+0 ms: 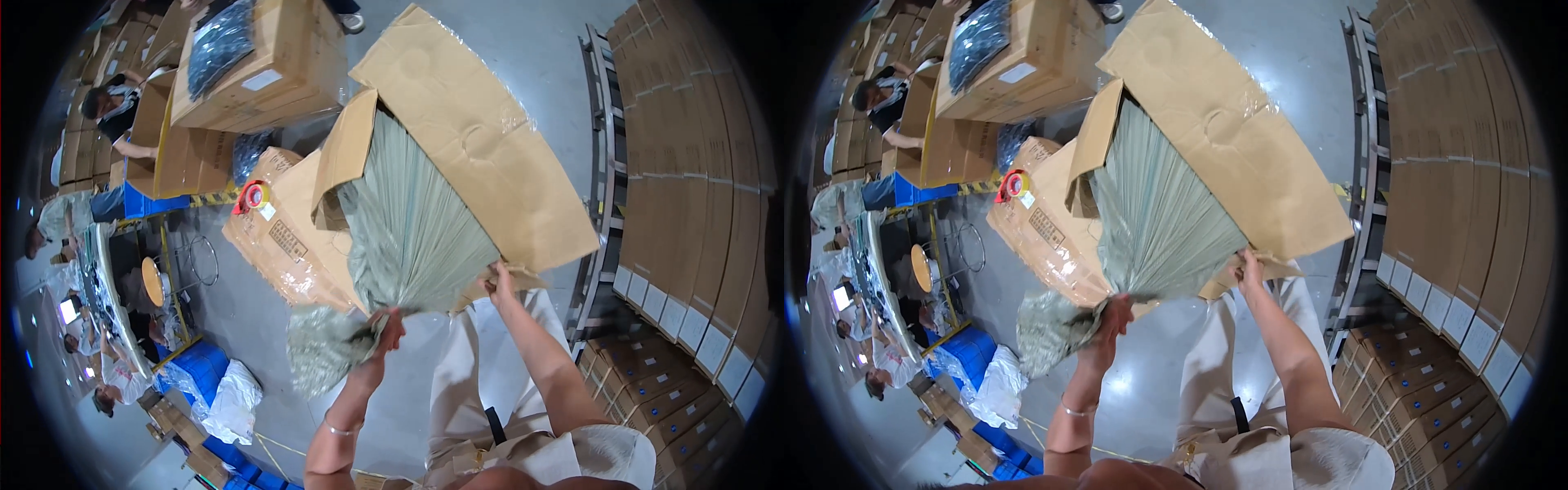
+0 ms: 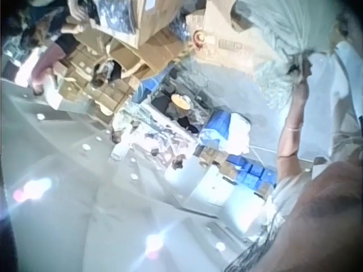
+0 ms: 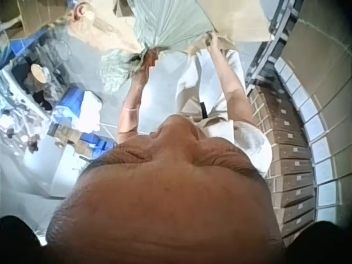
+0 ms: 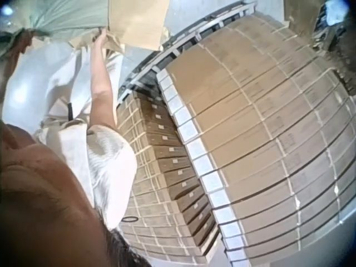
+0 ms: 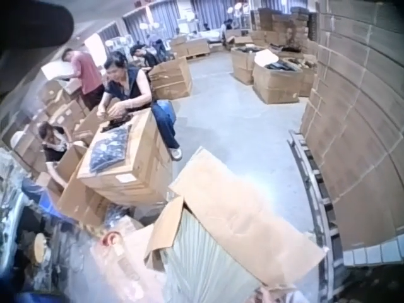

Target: Sorting small metal wrenches into plastic bags and organizing cardboard boxes in a warehouse setting.

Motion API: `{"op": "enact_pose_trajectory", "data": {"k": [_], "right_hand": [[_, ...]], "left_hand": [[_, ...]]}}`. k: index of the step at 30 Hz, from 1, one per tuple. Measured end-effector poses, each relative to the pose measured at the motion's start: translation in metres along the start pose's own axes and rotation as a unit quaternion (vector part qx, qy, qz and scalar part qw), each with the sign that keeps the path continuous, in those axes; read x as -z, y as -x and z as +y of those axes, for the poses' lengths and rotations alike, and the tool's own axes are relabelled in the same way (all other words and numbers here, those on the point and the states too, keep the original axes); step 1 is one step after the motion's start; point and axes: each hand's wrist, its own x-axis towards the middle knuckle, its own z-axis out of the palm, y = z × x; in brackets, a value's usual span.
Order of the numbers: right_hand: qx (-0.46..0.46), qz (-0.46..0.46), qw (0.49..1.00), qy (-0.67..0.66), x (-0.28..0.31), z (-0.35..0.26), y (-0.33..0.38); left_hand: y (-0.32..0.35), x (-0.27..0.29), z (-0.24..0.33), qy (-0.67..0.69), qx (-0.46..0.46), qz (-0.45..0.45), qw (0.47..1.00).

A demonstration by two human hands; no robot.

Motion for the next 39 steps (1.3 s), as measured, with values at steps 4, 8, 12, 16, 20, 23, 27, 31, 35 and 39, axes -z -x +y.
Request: {"op": "enact_pose_trajectory", "data": {"k": [4,8,12,16,20,23,27,31,35,39], "right_hand": [[-0.014,-0.048,0.996,0.072,-0.015,0.021,0.074],[-0.083,-0.222,0.904,0.355,0.038,-0.049,0.154],[0.535,0.061,0.551,0.638,0.044,-0.171,0.224],[0.545,0.05,0.459,0.7,0.018,-0.231,0.185],[0.228,-0.179,0.759,0.583,0.019,-0.228,0.119],[0.266,-0.236,0.776,0.521,0.043,-0.232,0.08],[0.275,-0.248,0.62,0.692,0.05,-0.276,0.026],[0.319,-0.259,0.595,0.69,0.044,-0.344,0.013],[0.312,-0.25,0.64,0.656,0.019,-0.418,-0.003],[0.344,-0.232,0.597,0.686,-0.022,-0.494,-0.029]], "left_hand": [[0.04,0.078,-0.03,0.049,-0.147,-0.023,0.988],[0.052,0.1,-0.038,0.123,-0.092,0.023,0.988],[0.056,0.099,-0.051,0.098,-0.157,0.04,0.982],[0.045,0.08,-0.038,0.081,-0.168,0.041,0.982],[0.04,0.048,-0.012,0.082,-0.143,0.047,0.985],[0.027,-0.011,0.026,0.025,-0.179,0.067,0.981],[-0.001,-0.108,0.091,-0.007,-0.063,0.12,0.991],[-0.052,-0.194,0.125,-0.008,-0.053,0.132,0.99],[-0.09,-0.233,0.147,0.005,-0.074,0.153,0.985],[-0.118,-0.232,0.151,0.005,-0.084,0.117,0.99]]}}
